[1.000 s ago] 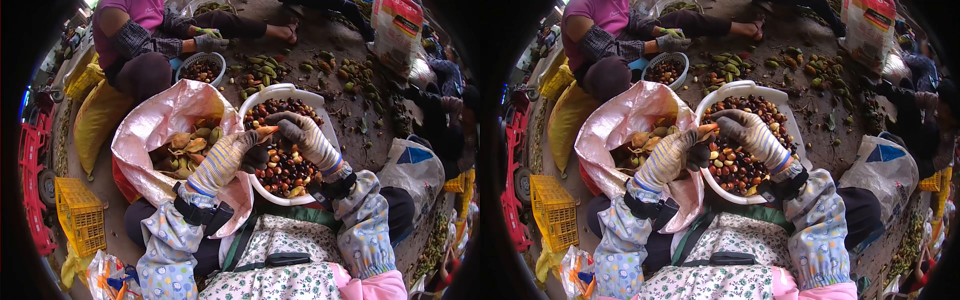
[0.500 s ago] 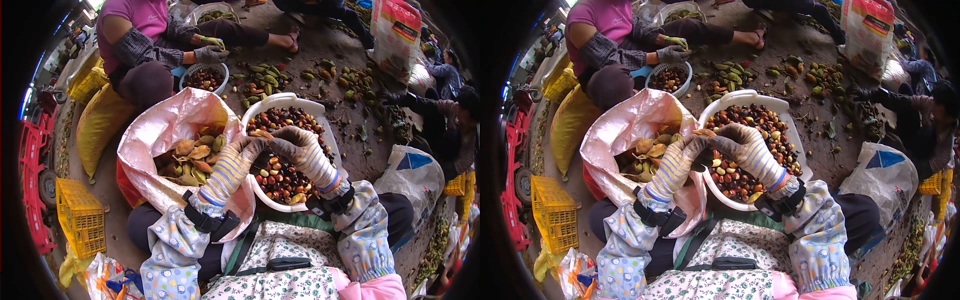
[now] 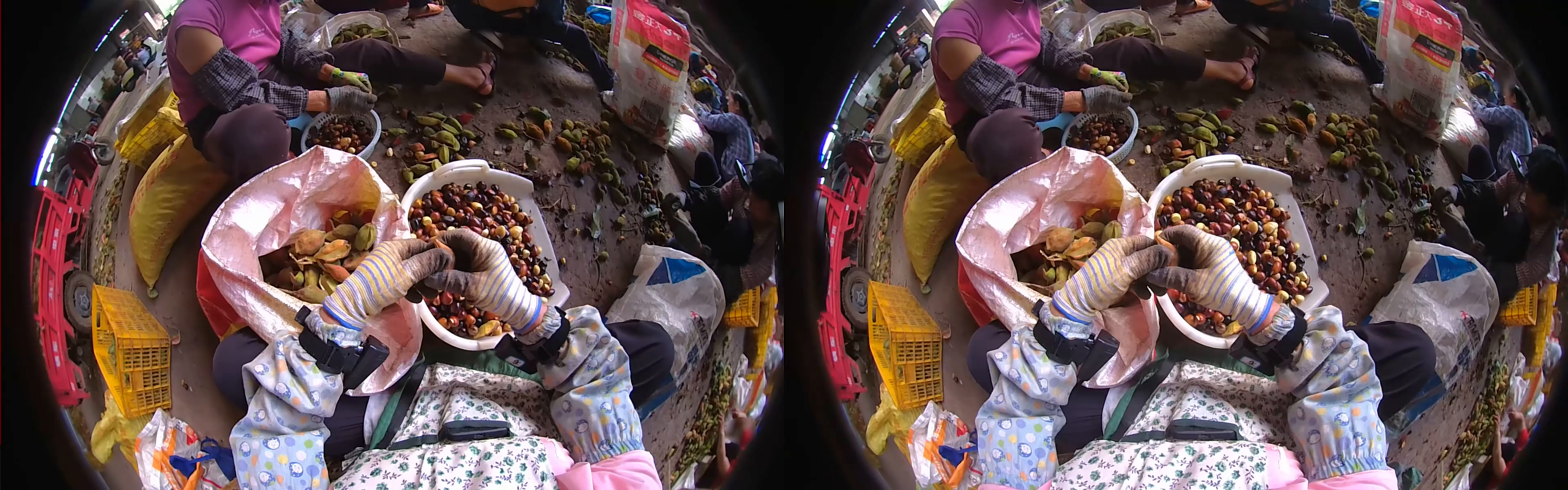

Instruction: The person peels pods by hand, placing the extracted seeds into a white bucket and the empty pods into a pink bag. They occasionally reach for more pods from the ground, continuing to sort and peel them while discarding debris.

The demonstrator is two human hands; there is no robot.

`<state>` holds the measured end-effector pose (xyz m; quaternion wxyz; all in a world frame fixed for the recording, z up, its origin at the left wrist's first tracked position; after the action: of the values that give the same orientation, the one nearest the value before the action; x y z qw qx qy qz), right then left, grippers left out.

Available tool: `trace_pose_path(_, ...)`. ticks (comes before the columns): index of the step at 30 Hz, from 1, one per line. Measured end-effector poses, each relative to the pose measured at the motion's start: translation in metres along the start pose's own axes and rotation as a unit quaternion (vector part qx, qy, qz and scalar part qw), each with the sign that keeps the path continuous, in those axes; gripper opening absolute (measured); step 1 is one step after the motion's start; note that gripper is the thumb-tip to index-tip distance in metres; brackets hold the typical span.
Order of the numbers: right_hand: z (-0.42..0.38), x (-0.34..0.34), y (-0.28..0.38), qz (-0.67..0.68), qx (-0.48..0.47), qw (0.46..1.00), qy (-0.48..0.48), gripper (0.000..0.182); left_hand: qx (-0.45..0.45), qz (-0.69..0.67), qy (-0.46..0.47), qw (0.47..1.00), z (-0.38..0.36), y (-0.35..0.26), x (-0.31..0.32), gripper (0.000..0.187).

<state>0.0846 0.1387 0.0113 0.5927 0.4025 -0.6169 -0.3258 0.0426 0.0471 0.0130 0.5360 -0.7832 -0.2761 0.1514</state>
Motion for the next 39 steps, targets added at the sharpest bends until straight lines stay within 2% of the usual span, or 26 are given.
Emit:
trace_pose_path(1,-0.001,0.000,-0.001,-0.005,-0.019,1.000,-0.017,0.035,-0.014,-0.003,0.005,1.000,-0.001,0.001,0.001,0.031)
trace_pose_path(4,-0.004,-0.002,-0.004,-0.071,-0.026,0.997,-0.028,0.034,-0.033,0.001,0.017,0.999,-0.001,0.001,0.002,0.033)
trace_pose_path(5,-0.004,-0.002,-0.007,-0.045,-0.035,0.998,-0.022,0.033,-0.037,0.005,0.021,0.999,-0.001,0.002,0.003,0.033)
trace_pose_path(8,-0.007,-0.001,-0.011,0.081,0.060,0.994,-0.040,0.031,-0.031,-0.058,0.026,0.997,-0.001,-0.001,0.010,0.036)
trace_pose_path(9,-0.004,-0.003,-0.016,0.092,0.040,0.994,-0.042,0.028,0.012,-0.040,0.018,0.999,0.000,-0.004,0.009,0.039)
trace_pose_path(12,-0.005,-0.016,-0.028,0.090,0.075,0.991,-0.066,0.028,0.090,-0.020,-0.001,0.996,0.005,-0.005,0.009,0.040)
trace_pose_path(15,-0.002,-0.016,-0.029,0.167,0.063,0.977,-0.113,0.031,0.040,-0.109,-0.022,0.993,0.008,0.007,0.010,0.040)
trace_pose_path(16,-0.003,-0.017,-0.029,0.186,0.067,0.972,-0.125,0.032,0.042,-0.101,-0.021,0.994,0.009,0.006,0.010,0.039)
trace_pose_path(17,0.000,-0.022,-0.028,0.128,0.065,0.988,-0.060,0.037,0.044,-0.094,-0.021,0.994,0.010,0.006,0.010,0.038)
trace_pose_path(19,0.003,-0.024,-0.010,-0.039,-0.010,0.999,0.003,0.040,0.048,-0.095,-0.027,0.994,0.010,0.006,0.006,0.037)
trace_pose_path(22,0.013,-0.030,0.003,-0.051,0.016,0.998,0.028,0.037,0.044,0.094,-0.050,0.993,0.009,0.005,-0.014,0.025)
trace_pose_path(25,0.025,-0.099,0.013,-0.224,-0.028,0.965,-0.134,0.024,0.142,0.326,-0.154,0.922,-0.006,-0.018,-0.052,0.034)
trace_pose_path(26,0.025,-0.135,0.010,-0.292,-0.053,0.939,-0.175,0.021,0.031,0.334,-0.191,0.922,-0.014,-0.017,-0.070,0.035)
trace_pose_path(28,0.021,-0.170,0.002,-0.380,0.032,0.901,-0.207,0.019,-0.038,0.436,-0.209,0.874,-0.027,-0.020,-0.100,0.031)
trace_pose_path(29,0.017,-0.177,-0.007,-0.421,0.069,0.881,-0.203,0.022,-0.074,0.505,-0.212,0.834,-0.034,-0.022,-0.111,0.029)
trace_pose_path(30,0.015,-0.174,-0.013,-0.461,0.107,0.859,-0.196,0.024,-0.055,0.543,-0.254,0.799,-0.038,-0.016,-0.130,0.026)
trace_pose_path(32,0.020,-0.175,-0.038,-0.522,0.090,0.835,-0.149,0.033,-0.024,0.489,-0.317,0.812,-0.046,-0.021,-0.138,0.026)
trace_pose_path(34,0.022,-0.161,-0.044,-0.654,0.116,0.728,-0.172,0.042,0.022,0.515,-0.320,0.795,-0.041,-0.030,-0.130,0.026)
trace_pose_path(35,0.023,-0.165,-0.058,-0.645,0.216,0.715,-0.162,0.047,0.044,0.528,-0.322,0.784,-0.039,-0.033,-0.125,0.026)
trace_pose_path(36,0.024,-0.164,-0.063,-0.673,0.239,0.679,-0.171,0.042,0.064,0.486,-0.300,0.819,-0.033,-0.028,-0.120,0.025)
trace_pose_path(38,0.023,-0.168,-0.068,-0.645,0.194,0.707,-0.216,0.032,0.084,0.378,-0.260,0.884,-0.026,-0.033,-0.090,0.024)
trace_pose_path(39,0.024,-0.170,-0.068,-0.658,0.187,0.698,-0.212,0.029,0.058,0.398,-0.240,0.883,-0.020,-0.025,-0.084,0.023)
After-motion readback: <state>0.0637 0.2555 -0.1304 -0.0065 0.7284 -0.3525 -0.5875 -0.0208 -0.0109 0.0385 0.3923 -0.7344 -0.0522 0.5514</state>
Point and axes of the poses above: each hand's wrist, its own z-axis towards the middle knuckle, its own x-axis out of the palm, y = z × x, the point moved 8 cm from there along z, towards the middle knuckle, and after that the axes turned 5 degrees about z, right-handed, at the moved point
